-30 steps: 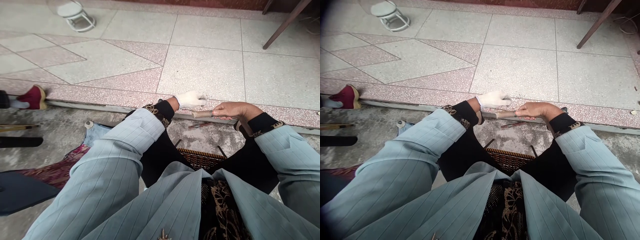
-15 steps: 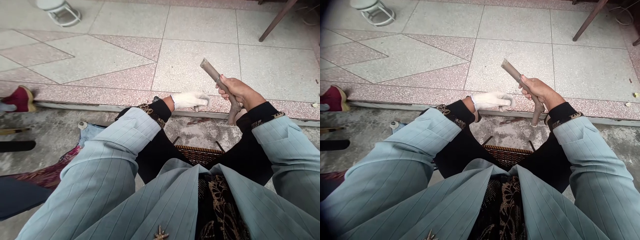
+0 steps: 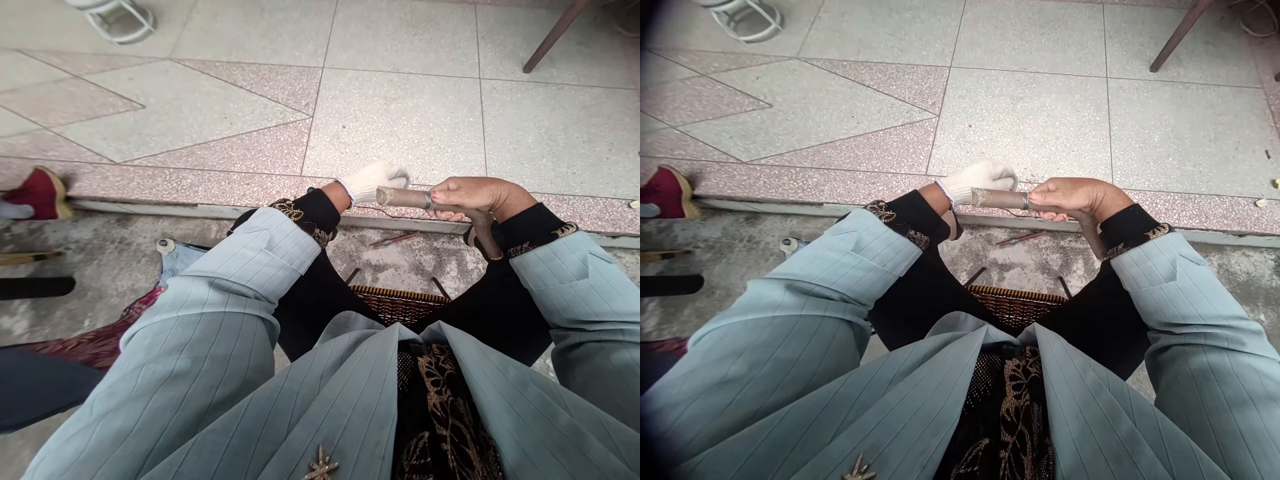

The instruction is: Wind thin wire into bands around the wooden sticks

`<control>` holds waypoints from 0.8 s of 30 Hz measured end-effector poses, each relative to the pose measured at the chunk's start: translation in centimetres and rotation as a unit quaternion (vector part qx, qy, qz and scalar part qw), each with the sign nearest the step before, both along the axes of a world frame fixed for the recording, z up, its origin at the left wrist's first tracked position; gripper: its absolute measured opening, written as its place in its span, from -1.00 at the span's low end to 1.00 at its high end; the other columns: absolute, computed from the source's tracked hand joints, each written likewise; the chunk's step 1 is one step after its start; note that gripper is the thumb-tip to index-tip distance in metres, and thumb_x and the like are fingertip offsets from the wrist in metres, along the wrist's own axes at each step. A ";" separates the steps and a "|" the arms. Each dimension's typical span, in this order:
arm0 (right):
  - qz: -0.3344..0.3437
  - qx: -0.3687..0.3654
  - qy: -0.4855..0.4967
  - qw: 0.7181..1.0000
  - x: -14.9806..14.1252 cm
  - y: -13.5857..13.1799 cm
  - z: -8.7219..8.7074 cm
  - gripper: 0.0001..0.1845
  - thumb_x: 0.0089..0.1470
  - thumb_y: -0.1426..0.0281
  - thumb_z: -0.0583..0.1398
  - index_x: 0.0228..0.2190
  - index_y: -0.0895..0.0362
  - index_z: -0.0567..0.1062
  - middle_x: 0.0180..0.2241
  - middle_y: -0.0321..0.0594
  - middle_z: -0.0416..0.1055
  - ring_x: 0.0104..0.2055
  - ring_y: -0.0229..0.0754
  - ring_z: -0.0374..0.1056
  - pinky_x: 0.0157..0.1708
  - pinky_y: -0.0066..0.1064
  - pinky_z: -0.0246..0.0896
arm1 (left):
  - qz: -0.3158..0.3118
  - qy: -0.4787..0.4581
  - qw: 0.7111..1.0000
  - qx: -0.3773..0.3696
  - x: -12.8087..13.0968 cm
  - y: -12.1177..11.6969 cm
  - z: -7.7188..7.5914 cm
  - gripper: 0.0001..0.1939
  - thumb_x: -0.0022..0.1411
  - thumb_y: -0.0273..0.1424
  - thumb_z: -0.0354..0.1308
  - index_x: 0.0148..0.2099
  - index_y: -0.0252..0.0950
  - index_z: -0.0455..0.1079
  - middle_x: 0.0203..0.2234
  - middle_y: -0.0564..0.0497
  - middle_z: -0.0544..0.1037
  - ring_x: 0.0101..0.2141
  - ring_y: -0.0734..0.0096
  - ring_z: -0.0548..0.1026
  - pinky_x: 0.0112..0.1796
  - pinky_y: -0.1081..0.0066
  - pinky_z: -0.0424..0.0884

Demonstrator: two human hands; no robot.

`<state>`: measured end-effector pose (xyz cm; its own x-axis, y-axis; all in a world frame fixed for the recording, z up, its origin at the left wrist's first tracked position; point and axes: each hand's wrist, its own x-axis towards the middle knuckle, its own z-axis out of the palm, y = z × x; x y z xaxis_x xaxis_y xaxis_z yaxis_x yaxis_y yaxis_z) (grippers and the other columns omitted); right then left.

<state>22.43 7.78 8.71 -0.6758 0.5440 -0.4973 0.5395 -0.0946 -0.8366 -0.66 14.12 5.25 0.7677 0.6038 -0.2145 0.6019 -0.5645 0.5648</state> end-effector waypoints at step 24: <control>-0.278 0.009 0.129 0.952 -1.9 0.4 -1.2 -0.42 0.20 -0.17 0.02 -0.35 0.11 0.36 -0.58 -0.33 0.16 -0.63 -0.35 0.08 -0.65 -0.46 0.09 | 0.029 -0.091 0.980 -0.174 -0.1 -1.5 -0.2 -0.82 0.27 -0.36 0.11 -0.26 -0.38 0.46 -0.54 0.08 0.39 -0.53 0.62 0.30 -0.41 0.51 0.24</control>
